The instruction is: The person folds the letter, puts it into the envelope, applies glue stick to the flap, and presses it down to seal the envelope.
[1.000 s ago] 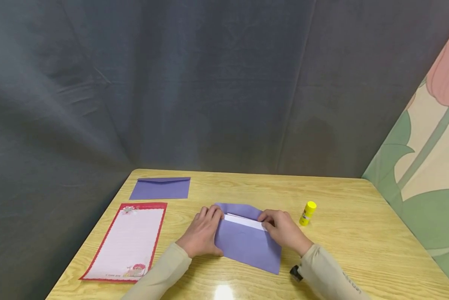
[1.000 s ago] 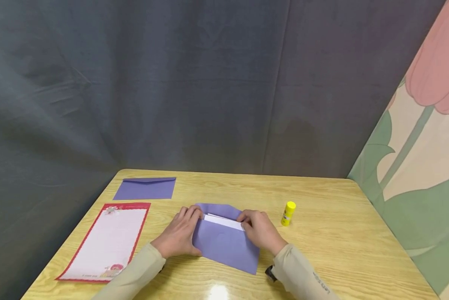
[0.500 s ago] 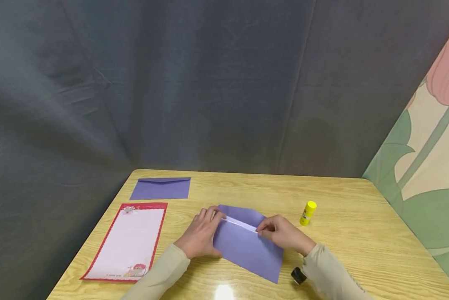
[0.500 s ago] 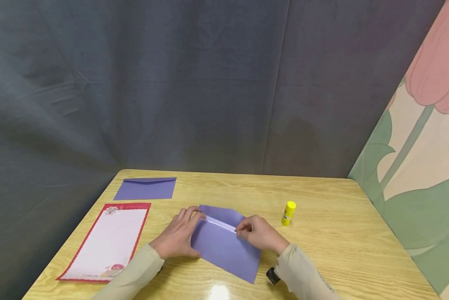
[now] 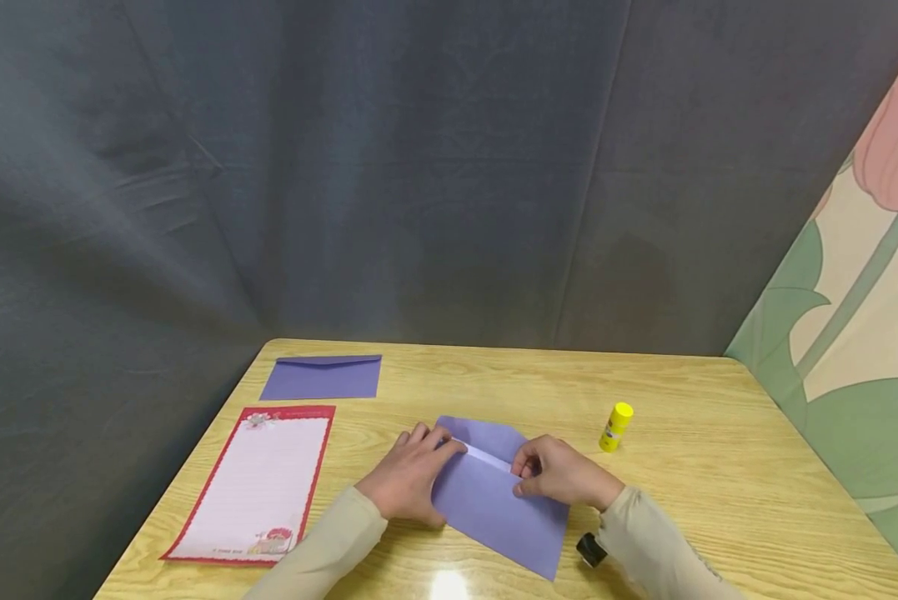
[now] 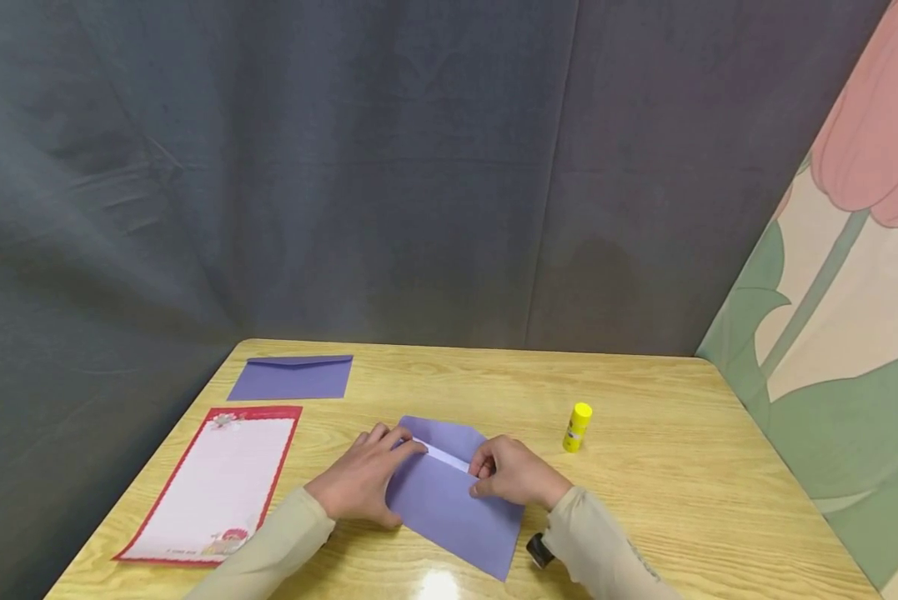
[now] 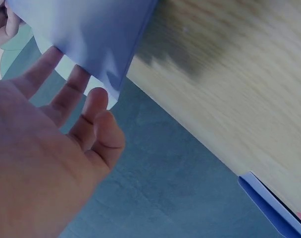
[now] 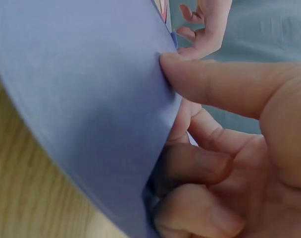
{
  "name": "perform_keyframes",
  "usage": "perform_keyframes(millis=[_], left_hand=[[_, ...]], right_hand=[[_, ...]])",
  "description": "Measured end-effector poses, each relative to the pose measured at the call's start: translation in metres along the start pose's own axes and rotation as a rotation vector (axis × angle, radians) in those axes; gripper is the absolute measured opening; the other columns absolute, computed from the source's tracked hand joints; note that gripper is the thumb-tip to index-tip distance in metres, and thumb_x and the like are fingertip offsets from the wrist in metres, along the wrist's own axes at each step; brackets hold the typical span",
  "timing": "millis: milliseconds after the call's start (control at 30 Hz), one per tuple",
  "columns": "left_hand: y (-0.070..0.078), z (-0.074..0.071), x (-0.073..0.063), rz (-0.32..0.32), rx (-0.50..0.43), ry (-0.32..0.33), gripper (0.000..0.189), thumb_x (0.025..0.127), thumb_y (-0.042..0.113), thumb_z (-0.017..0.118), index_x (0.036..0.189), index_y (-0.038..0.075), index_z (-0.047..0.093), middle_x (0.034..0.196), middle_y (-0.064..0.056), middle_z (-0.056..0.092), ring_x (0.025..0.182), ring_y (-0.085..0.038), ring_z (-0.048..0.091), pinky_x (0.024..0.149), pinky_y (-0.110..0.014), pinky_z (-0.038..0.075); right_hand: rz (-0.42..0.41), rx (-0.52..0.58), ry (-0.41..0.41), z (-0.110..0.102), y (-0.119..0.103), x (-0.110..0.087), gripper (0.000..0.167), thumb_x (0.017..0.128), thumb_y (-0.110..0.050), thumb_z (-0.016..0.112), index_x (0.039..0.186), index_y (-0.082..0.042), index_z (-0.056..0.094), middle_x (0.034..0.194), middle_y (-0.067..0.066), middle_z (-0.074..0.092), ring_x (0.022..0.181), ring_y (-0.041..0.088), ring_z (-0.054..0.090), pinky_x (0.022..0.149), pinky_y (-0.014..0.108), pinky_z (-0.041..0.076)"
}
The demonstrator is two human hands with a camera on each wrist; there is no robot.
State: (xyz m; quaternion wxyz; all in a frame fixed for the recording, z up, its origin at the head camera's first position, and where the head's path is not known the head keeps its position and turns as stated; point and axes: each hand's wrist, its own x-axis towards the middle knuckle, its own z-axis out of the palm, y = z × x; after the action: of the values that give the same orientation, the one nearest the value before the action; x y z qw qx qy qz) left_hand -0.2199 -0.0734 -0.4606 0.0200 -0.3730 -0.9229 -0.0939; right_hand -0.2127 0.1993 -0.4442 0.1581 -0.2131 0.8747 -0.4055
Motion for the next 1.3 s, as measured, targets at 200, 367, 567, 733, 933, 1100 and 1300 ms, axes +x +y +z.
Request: perform_keyframes(millis=[200,367,567,733,933,1100,1300], left_hand=[[0.002,-0.001,0.002,-0.008,0.033,-0.008,0.094,0.051,0.046,0.093,0.132,0.021,0.052,0.120,0.002,0.048,0.103,-0.016,0.040,0.085,-0.032,0.038],[0.004,-0.002,0.004,-0.027,0.043,-0.006,0.092,0.047,0.047,0.094,0.124,0.019,0.053,0.111,0.002,0.045,0.099,-0.015,0.039,0.080,-0.029,0.035],[0.003,-0.003,0.007,-0.053,0.064,-0.027,0.090,0.044,0.049,0.095,0.118,0.016,0.053,0.107,0.001,0.046,0.101,-0.016,0.041,0.077,-0.029,0.034],[0.001,-0.003,0.012,-0.076,0.058,-0.056,0.091,0.047,0.053,0.094,0.119,0.014,0.053,0.106,0.004,0.049,0.099,-0.016,0.041,0.076,-0.028,0.033],[0.002,-0.001,0.016,-0.084,0.025,-0.094,0.090,0.050,0.054,0.093,0.123,0.016,0.055,0.108,0.005,0.050,0.100,-0.015,0.041,0.077,-0.028,0.031],[0.002,0.002,0.019,-0.110,0.015,-0.118,0.089,0.055,0.057,0.089,0.126,0.014,0.057,0.110,0.004,0.053,0.102,-0.016,0.042,0.079,-0.030,0.032],[0.002,0.008,0.023,-0.159,0.020,-0.083,0.088,0.063,0.060,0.084,0.130,0.011,0.057,0.118,-0.001,0.058,0.107,-0.019,0.044,0.086,-0.035,0.036]], right_hand=[[0.008,-0.026,-0.043,-0.002,-0.003,0.002,0.012,0.084,-0.007,0.077,0.084,-0.007,0.066,0.074,-0.002,0.055,0.067,0.011,0.049,0.057,0.022,0.040],[-0.010,-0.064,-0.022,-0.002,-0.006,0.005,0.010,0.090,-0.018,0.070,0.084,-0.011,0.068,0.075,-0.004,0.058,0.068,0.011,0.050,0.059,0.024,0.041],[-0.063,-0.220,0.071,0.003,-0.008,0.004,0.025,0.083,-0.030,0.077,0.095,-0.009,0.070,0.084,-0.003,0.062,0.076,0.013,0.055,0.067,0.027,0.046],[-0.085,-0.333,0.160,0.009,-0.007,0.006,0.044,0.081,-0.034,0.079,0.113,-0.005,0.068,0.095,0.001,0.065,0.084,0.015,0.059,0.074,0.034,0.049],[-0.058,-0.276,0.174,0.011,0.003,0.012,0.036,0.082,-0.020,0.072,0.114,-0.003,0.064,0.088,0.000,0.061,0.078,0.014,0.054,0.071,0.031,0.045],[-0.020,-0.186,0.167,0.010,0.012,0.019,0.034,0.086,-0.012,0.065,0.119,-0.003,0.061,0.089,-0.001,0.061,0.076,0.013,0.055,0.070,0.030,0.046],[0.035,-0.249,0.319,0.010,0.017,0.025,0.034,0.086,-0.009,0.066,0.120,-0.006,0.065,0.108,0.006,0.067,0.097,0.022,0.064,0.085,0.043,0.053]])
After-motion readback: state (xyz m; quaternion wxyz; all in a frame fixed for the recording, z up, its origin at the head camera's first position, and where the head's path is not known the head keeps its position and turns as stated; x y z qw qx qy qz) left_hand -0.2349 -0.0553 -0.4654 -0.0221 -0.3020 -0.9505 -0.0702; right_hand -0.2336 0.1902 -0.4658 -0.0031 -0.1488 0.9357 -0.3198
